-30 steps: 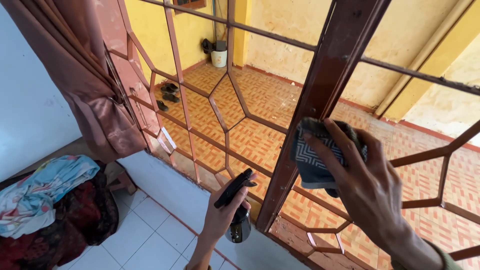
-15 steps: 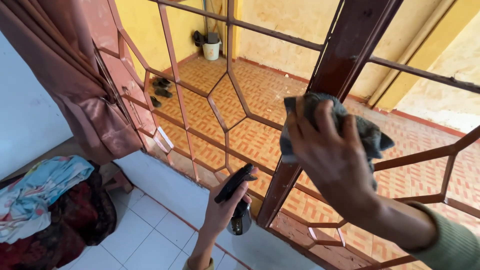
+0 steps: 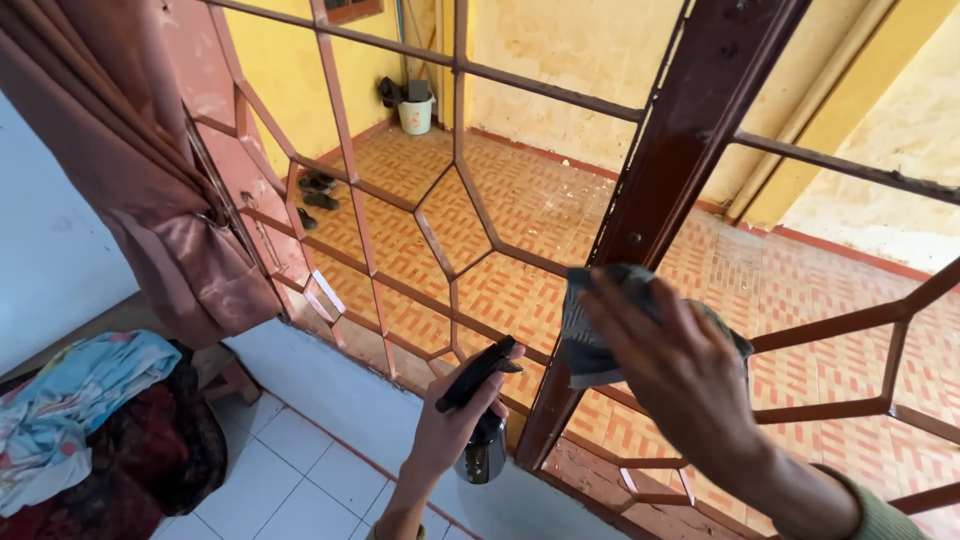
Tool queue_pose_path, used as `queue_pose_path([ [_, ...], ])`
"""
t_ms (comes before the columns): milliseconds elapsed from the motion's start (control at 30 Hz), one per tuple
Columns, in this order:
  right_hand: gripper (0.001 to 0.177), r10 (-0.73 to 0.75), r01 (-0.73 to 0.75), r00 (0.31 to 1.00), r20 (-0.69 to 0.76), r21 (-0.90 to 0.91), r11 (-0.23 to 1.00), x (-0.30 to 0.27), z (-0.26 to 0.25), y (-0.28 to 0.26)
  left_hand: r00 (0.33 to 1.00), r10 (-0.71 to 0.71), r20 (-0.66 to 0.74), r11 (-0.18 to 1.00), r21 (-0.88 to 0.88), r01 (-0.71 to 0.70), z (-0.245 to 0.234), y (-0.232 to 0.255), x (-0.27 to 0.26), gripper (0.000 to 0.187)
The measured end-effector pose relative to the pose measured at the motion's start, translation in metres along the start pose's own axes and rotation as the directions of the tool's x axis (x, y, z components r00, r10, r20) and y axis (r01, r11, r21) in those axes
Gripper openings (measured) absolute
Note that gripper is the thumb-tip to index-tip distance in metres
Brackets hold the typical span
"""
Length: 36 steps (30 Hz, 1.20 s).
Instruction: The person cleans a metal security window by spraying a cleaning solution and wiping the bars with a cloth. They repeatedly spray and wipe different sections of the window frame and bars throughout the clip.
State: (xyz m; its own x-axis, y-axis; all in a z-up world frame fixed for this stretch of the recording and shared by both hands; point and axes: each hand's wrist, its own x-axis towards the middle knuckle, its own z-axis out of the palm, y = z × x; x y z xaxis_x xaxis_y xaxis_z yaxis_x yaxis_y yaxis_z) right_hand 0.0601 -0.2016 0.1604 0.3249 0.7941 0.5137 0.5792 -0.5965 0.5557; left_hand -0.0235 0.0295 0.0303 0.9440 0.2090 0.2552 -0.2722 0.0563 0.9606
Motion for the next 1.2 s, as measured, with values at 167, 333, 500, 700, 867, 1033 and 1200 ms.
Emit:
queue_pose_path([
  [167,0.071,0.110,-0.117,0.986,-0.124,-0.049,0.992,0.005,-0.009,0.005,1.000,0.027,0.011,0.999,0.030,-0.027,-0.004,0.003,0.003,0.048],
  [333,0.094,0.024,-0.024,1.000,0.004,-0.046,0.999,-0.010,0.004,0.004,0.998,0.055,0.027,0.998,0.041,-0.056,-0.002,0.002,0.001,0.046],
  [500,0.075,0.102,-0.119,0.985,-0.138,-0.119,0.986,0.001,-0.019,0.019,0.999,-0.038,0.038,0.999,0.040,0.036,-0.001,0.007,0.001,0.050],
  [700,0.074,-0.008,0.013,0.995,-0.097,0.050,0.999,-0.011,0.000,0.013,0.996,0.064,0.070,0.998,-0.010,-0.063,-0.001,0.001,0.003,0.051],
  [867,0.067,0.049,-0.060,0.989,-0.139,-0.073,0.996,0.001,-0.021,0.022,0.999,-0.001,0.047,0.999,-0.040,0.003,0.003,0.004,0.006,0.049],
  [1033,0.072,-0.050,0.045,0.997,-0.063,-0.086,0.995,-0.015,0.000,0.015,0.996,-0.044,0.072,0.998,-0.031,0.046,0.004,0.003,0.001,0.051],
  [1200,0.067,0.184,-0.140,0.957,-0.224,0.198,0.970,-0.014,-0.026,0.035,0.999,0.013,0.039,0.999,0.029,-0.014,0.005,0.008,-0.002,0.047],
])
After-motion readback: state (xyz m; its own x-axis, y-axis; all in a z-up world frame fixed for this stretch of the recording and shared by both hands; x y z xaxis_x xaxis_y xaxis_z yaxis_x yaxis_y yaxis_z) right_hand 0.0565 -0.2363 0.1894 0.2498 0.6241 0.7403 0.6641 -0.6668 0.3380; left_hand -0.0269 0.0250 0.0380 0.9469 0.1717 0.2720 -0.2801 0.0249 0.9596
